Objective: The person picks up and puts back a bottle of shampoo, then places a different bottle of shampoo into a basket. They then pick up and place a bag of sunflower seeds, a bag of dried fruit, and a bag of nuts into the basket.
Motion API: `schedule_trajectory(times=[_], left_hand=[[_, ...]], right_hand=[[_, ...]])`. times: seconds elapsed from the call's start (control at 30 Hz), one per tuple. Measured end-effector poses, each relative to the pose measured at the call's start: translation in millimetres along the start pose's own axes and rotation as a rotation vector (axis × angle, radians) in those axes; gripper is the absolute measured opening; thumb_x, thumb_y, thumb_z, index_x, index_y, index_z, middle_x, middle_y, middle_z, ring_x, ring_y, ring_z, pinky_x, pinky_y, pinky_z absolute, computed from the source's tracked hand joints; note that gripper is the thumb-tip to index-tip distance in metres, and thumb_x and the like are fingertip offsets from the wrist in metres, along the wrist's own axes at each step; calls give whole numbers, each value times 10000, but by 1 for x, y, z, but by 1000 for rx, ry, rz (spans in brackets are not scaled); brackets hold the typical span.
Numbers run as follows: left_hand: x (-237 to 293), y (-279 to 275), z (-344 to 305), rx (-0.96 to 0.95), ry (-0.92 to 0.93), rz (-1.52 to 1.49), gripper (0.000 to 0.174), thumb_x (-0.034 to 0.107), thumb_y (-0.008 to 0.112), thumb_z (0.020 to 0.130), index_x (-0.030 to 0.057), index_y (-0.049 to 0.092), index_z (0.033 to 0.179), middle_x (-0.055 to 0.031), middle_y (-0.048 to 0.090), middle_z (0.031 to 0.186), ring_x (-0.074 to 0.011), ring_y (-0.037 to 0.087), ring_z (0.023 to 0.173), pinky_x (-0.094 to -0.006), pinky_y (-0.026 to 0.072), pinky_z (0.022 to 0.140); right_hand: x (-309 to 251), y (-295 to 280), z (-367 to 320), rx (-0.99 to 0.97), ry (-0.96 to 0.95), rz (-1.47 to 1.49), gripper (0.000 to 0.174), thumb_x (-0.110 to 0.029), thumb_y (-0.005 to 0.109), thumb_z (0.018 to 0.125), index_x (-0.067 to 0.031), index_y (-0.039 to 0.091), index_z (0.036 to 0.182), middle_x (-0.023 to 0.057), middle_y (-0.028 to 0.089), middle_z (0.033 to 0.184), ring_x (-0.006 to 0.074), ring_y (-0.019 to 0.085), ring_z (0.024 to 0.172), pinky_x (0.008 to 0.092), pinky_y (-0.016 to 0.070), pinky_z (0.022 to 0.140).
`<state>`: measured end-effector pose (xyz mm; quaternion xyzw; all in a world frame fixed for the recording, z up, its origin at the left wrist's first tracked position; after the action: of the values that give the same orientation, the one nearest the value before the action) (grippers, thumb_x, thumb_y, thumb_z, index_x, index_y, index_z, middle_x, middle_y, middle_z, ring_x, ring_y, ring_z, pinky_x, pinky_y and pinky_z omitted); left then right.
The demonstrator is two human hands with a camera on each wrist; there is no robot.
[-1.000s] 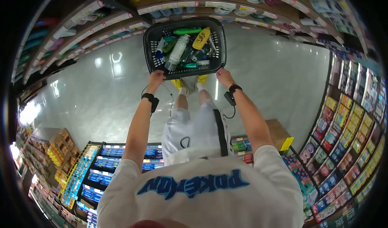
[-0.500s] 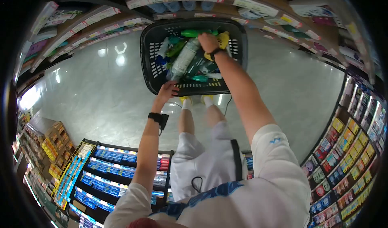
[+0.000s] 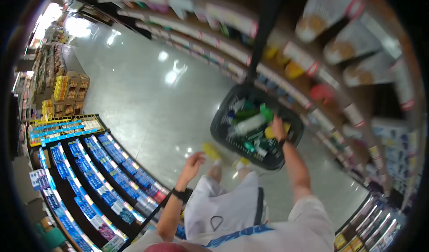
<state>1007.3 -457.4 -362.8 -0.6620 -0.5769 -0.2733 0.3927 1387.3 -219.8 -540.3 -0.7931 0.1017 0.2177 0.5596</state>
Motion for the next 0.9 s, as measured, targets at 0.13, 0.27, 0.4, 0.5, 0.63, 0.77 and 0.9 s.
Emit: schedule_trajectory(times=[0.13,0.27,0.4,0.5,0.63,0.77,0.9], left_hand=[[62,-49,-45,142,67,75,281,118,539,938,8,579,1194,-148,683,925,-232,678,855,-349,527,778],[128,-86,-78,-23,160,137,323,155,567,946,15,564,1238,-156,676,1056,-218,668,909,-329,528,799],[187,-136,-119,-185,334,110,384,204,584,962,16,544,1295,-143,659,1172,-194,654,972,-307,521,845],[193,-176,-140,-415,421,-193,415,236,581,978,18,528,1328,-114,656,1186,-177,644,985,-317,520,866],[198,-251,-178,-640,204,-365,457,234,589,979,13,484,1365,-110,646,1190,-174,639,996,-326,529,856],[203,-313,-205,-570,297,-413,507,183,642,944,6,452,1380,-128,644,1154,-179,640,982,-307,542,811],[201,-356,-203,-506,310,-387,524,145,684,911,-2,457,1359,-137,640,1132,-188,644,976,-304,549,793]], right_hand=[[-119,-117,-94,18,-2,330,387,-109,679,841,26,552,1181,267,650,1057,444,607,1011,459,485,848],[-253,-194,-177,-98,21,553,480,-72,684,850,34,488,1275,219,635,1160,357,611,1092,402,477,916],[-387,-212,-231,-176,-103,898,561,-4,596,907,28,348,1409,150,525,1336,248,539,1216,362,428,1021],[-494,-223,-252,-293,-120,1011,573,18,558,927,22,299,1439,132,487,1372,214,511,1242,346,412,1043],[-604,-214,-260,-386,-138,1092,534,0,549,941,32,330,1427,133,510,1354,201,513,1233,335,418,1033],[-679,-192,-250,-406,-224,970,418,-114,560,972,32,459,1350,109,574,1283,175,546,1147,320,443,987],[-731,-185,-242,-433,-182,961,410,-200,558,991,19,494,1332,81,622,1198,152,575,1051,295,474,905]])
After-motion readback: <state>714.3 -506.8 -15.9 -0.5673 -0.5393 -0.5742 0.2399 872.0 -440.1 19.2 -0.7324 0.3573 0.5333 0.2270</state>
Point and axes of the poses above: each hand's wrist, its own z-axis towards the middle knuckle, its own y-axis out of the palm, x = y × z, the point moved 7 cm from there along z, towards the middle knuckle
